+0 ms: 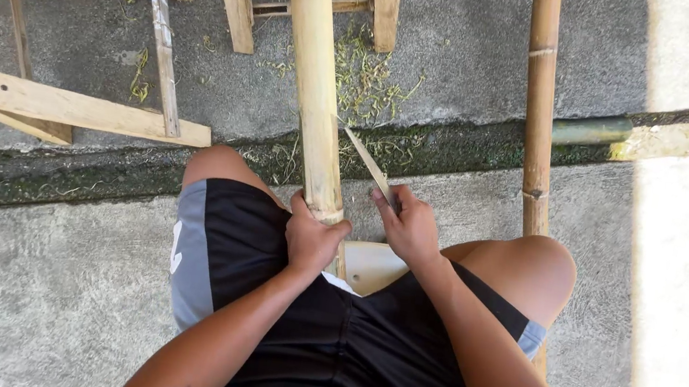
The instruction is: Scraping the outer layer of a bamboo pole using a knife.
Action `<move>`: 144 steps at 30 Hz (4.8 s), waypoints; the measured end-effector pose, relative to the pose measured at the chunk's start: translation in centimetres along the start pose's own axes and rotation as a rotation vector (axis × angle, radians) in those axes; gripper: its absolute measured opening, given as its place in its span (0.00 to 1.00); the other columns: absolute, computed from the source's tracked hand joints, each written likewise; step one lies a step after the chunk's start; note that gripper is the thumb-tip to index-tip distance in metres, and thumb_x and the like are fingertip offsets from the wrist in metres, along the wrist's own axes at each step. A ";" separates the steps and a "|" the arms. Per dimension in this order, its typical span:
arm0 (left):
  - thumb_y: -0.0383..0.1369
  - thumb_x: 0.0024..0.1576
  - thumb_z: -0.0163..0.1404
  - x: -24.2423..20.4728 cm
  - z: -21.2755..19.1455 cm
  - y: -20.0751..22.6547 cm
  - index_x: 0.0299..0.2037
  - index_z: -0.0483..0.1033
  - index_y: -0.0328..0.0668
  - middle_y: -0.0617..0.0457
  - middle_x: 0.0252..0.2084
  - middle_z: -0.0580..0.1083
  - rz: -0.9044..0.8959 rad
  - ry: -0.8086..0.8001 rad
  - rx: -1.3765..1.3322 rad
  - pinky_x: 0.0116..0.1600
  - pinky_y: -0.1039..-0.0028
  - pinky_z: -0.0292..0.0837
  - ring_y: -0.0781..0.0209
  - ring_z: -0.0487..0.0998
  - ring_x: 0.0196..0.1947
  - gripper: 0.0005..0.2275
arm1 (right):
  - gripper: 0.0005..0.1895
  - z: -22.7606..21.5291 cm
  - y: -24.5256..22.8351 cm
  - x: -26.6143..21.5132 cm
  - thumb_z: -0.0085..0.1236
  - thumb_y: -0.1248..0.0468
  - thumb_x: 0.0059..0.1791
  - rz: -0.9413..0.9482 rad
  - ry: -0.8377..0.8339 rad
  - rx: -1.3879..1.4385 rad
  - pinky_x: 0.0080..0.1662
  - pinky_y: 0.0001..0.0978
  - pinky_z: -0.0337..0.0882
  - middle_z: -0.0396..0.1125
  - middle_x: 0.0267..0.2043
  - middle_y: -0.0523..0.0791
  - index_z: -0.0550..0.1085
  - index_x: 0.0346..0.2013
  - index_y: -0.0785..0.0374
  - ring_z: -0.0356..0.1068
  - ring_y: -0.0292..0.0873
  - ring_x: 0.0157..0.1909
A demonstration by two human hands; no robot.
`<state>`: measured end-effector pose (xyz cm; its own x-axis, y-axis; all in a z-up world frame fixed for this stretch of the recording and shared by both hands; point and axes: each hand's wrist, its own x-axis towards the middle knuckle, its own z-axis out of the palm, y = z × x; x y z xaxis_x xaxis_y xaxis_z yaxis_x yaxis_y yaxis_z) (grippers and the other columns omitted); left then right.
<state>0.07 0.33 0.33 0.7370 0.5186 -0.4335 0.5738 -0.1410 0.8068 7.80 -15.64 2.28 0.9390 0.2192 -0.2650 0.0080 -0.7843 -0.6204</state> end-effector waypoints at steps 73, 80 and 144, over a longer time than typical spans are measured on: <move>0.40 0.65 0.39 2.9 -6.1 -0.9 0.63 0.63 0.24 0.34 0.62 0.67 0.855 -0.105 0.711 0.72 0.44 0.49 0.39 0.63 0.67 0.24 | 0.19 -1.1 -7.8 -2.5 0.57 0.55 0.41 -0.264 -0.287 -0.501 0.35 0.49 0.74 0.73 0.31 0.51 0.72 0.42 0.63 0.75 0.56 0.30; 0.38 0.63 0.42 3.5 -5.7 1.1 0.58 0.66 0.31 0.39 0.55 0.72 0.766 -0.072 0.685 0.67 0.45 0.57 0.41 0.70 0.61 0.19 | 0.42 0.2 -6.3 -1.6 0.49 0.24 0.41 -0.189 -0.272 -0.584 0.30 0.48 0.73 0.70 0.19 0.51 0.73 0.28 0.64 0.75 0.54 0.24; 0.44 0.69 0.35 3.7 -4.1 -0.4 0.66 0.64 0.24 0.37 0.59 0.73 0.745 0.011 0.690 0.68 0.46 0.52 0.46 0.74 0.56 0.27 | 0.46 1.3 -3.9 -1.2 0.43 0.19 0.41 -0.264 -0.232 -0.633 0.26 0.44 0.73 0.69 0.14 0.50 0.76 0.22 0.62 0.73 0.50 0.19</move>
<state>1.11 5.75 0.07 0.9900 0.1069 0.0915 0.0531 -0.8861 0.4605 6.23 -12.06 4.04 0.7814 0.5103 -0.3591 0.4882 -0.8584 -0.1573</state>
